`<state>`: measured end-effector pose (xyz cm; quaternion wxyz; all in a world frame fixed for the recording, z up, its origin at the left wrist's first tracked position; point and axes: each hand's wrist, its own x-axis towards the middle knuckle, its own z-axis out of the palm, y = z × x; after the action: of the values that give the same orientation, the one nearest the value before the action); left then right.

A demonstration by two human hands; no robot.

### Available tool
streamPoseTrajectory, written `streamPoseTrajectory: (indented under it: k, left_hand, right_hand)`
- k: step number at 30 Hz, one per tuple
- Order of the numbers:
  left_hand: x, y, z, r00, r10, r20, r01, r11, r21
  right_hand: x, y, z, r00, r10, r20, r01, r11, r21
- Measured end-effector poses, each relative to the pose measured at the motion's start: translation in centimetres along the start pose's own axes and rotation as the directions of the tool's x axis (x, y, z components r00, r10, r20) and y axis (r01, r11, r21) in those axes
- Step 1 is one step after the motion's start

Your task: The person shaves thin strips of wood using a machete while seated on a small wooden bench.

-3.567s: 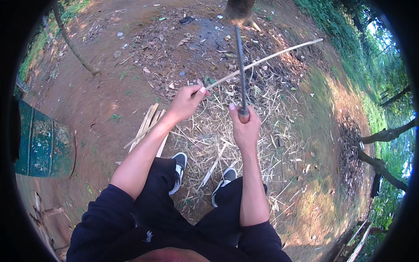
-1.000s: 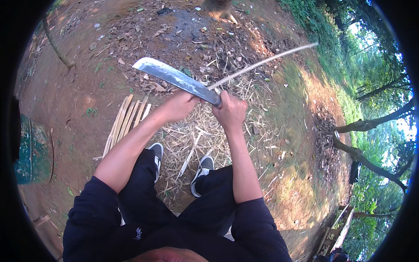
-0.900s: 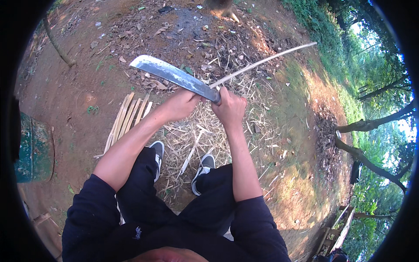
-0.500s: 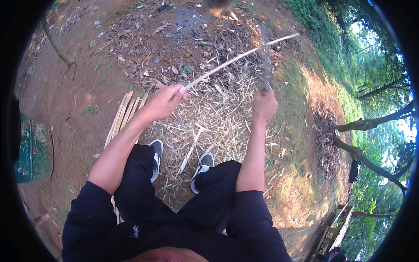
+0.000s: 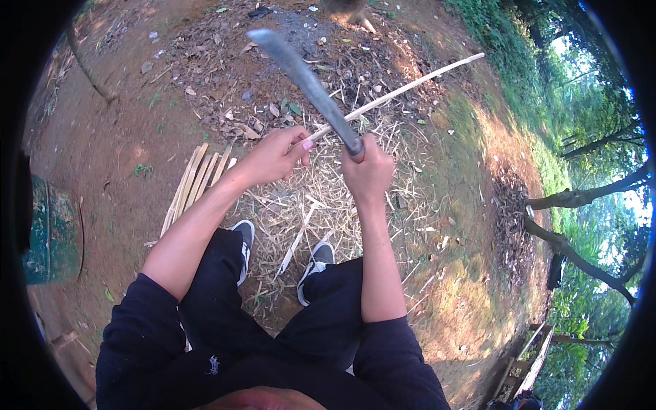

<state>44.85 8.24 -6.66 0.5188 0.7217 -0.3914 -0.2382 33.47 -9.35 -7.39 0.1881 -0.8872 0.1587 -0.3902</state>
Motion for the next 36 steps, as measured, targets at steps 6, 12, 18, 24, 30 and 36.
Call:
streamPoseTrajectory:
  k: [6,12,18,24,30,36]
  left_hand:
    - [-0.2,0.2,0.0,0.990,0.052,-0.130,-0.057,0.998,-0.037]
    - [-0.3,1.0,0.4,0.966,0.148,-0.214,-0.143,0.989,0.039]
    - [-0.3,0.7,0.7,0.971,0.138,-0.194,-0.131,0.990,0.048]
    - [-0.4,0.9,1.0,0.943,0.218,-0.250,-0.211,0.976,0.056]
    - [-0.6,1.2,0.7,0.957,0.181,-0.228,-0.176,0.983,0.042]
    - [-0.1,-0.3,0.7,0.975,0.164,-0.149,-0.174,0.983,-0.051]
  right_hand:
    - [-1.0,-0.7,-0.1,0.996,0.081,-0.034,-0.077,0.990,0.121]
    - [-0.4,0.0,-1.2,0.966,0.166,-0.197,-0.137,0.979,0.153]
    - [-0.9,-0.6,-1.7,0.990,0.095,-0.103,-0.082,0.989,0.126]
    - [-1.5,-1.6,-0.5,0.999,0.033,-0.010,-0.031,0.987,0.160]
    - [-1.6,-1.7,0.2,0.999,-0.001,0.051,-0.005,0.993,0.119]
    - [-1.9,-2.2,1.3,0.995,-0.060,0.081,0.054,0.996,0.078]
